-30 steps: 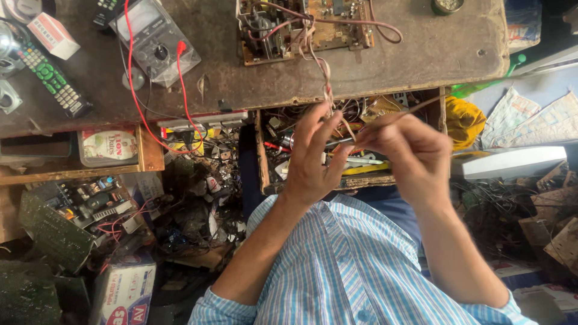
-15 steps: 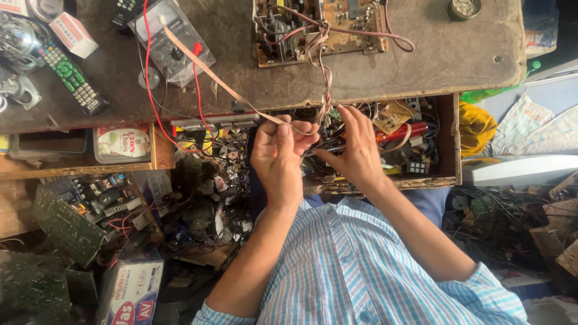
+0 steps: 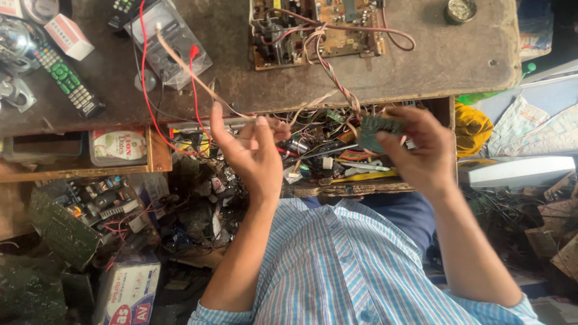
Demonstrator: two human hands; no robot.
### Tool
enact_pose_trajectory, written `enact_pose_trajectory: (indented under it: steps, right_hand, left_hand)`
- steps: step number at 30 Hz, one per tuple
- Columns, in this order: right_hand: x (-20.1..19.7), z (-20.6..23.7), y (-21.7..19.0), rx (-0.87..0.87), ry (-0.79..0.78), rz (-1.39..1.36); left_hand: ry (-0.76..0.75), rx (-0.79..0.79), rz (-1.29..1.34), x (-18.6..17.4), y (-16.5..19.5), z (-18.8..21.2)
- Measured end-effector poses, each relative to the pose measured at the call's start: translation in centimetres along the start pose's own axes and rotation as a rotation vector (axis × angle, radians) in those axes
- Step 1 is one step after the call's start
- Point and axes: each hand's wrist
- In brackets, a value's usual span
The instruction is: The person uses a soldering iron to work on a green circuit board, then brushes the board with a small brush. They handle several wires and a cylindrical component, moving them around the workbench. The person continues to manipulate wires and components without completing a visible final assembly.
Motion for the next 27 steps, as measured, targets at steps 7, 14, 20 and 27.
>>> enact_pose_trajectory:
  steps: [7, 14, 20, 27]
  right_hand:
    - [-2.9, -1.2, -6.7, -0.107, 0.079, 0.086]
    - [0.3, 0.0, -8.1, -0.300, -0.008, 0.483]
    - [-1.1, 0.6, -5.6, -0.063, 0.245, 0.197]
    - [1.6, 0.7, -7.4, -0.217, -0.114, 0.234]
  left_hand:
    - [-0.519, -0.538, -0.028, 3.6, -5.3, 4.2]
    - [-0.037, -1.050, 0.555, 4.0, -7.7, 3.2]
    - [-0.322, -0.580, -0.353, -1.6, 0.2, 4.1]
    - [-0.549, -0.373, 0.340, 3.0, 1.2, 4.6]
Point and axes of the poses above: each hand's wrist, its own z-axis away from the middle knuckle, its own x-axis out of the palm, y = z × x, and after that the axes turned 12 degrees about z, right-handed
